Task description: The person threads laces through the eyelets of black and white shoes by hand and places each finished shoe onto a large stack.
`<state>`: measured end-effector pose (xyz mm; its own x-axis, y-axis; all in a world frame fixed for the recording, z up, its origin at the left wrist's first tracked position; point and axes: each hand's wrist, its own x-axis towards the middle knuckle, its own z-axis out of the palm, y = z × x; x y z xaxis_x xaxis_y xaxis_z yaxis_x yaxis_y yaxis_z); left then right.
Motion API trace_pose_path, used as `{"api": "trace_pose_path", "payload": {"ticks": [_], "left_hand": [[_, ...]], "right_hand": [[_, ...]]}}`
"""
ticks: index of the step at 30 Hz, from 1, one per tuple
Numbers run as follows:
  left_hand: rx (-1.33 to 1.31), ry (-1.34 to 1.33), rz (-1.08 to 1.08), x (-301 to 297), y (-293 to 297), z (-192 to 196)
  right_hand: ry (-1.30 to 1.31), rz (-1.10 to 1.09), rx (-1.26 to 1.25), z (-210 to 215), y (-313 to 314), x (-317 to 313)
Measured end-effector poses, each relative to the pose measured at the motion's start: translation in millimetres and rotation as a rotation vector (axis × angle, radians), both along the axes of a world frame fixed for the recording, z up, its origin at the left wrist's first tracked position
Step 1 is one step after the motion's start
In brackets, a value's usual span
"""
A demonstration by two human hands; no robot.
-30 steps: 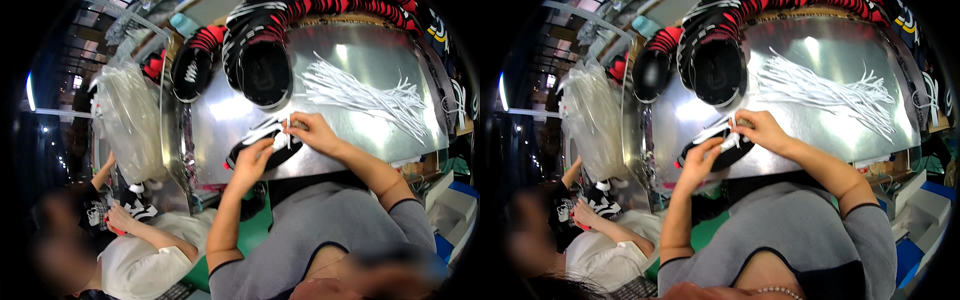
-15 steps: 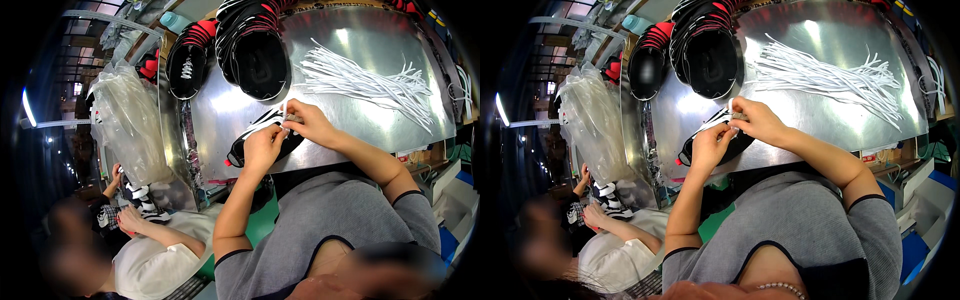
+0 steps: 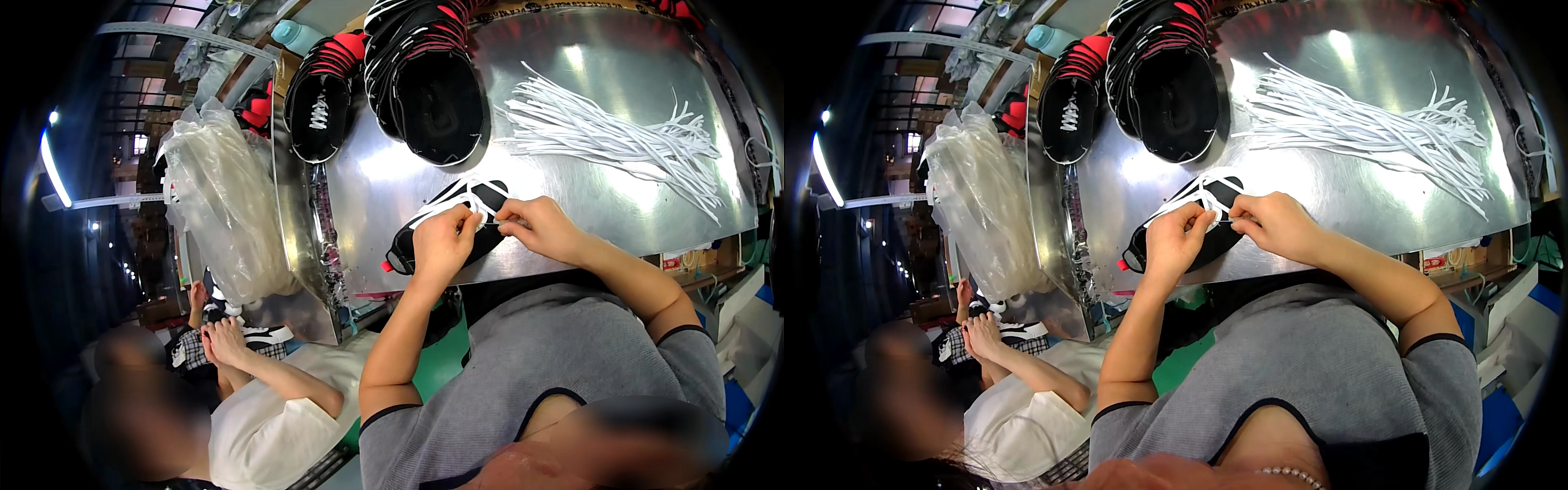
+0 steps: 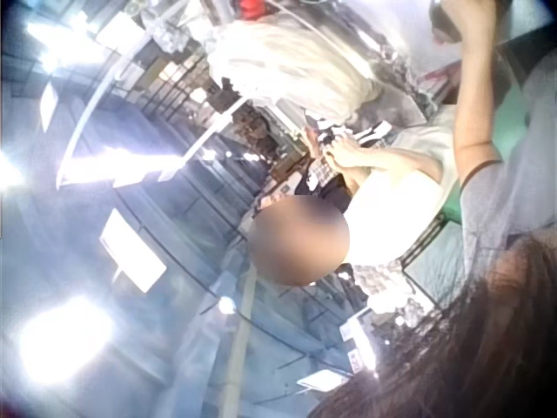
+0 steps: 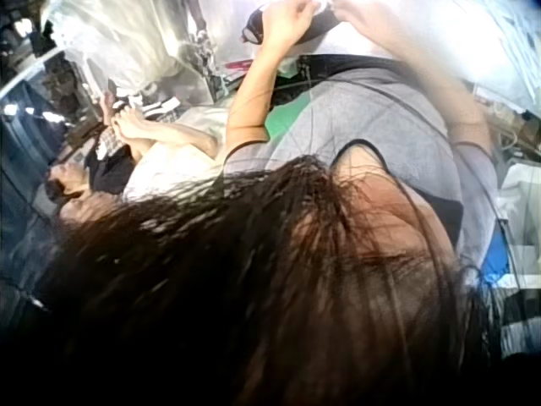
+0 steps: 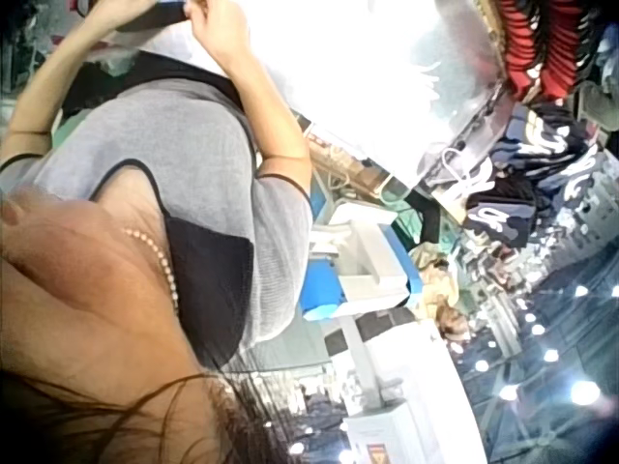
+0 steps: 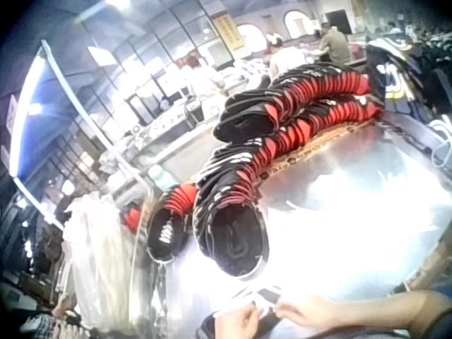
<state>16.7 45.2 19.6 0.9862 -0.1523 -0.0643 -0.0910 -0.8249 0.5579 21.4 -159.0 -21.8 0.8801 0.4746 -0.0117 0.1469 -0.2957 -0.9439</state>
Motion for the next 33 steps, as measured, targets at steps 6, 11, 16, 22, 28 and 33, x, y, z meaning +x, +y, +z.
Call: {"api": "trace_pose_path", "payload": {"ticks": [6, 11, 16, 22, 28, 33], "left_hand": [[0.007, 0.005, 0.003, -2, 0, 0], [-0.040, 0.060, -0.006, -2, -6, 1], [-0.173, 0.023, -0.157, -9, 5, -5], [-0.077, -0.148, -0.232, -18, 1, -6], [-0.013, -0.377, -0.261, -25, 21, -11], [-0.060, -0.464, -0.431, -48, 32, 6]], "right_hand": [[0.069, -0.006, -0.016, 10, -1, -1], [-0.016, 0.024, -0.065, 5, -3, 0], [-0.126, 0.061, -0.197, 8, 4, 12], [-0.222, -0.053, -0.289, -9, 37, 2], [-0.046, 0.111, -0.108, 5, -21, 4], [0.150, -0.214, 0.243, -9, -64, 41]]}}
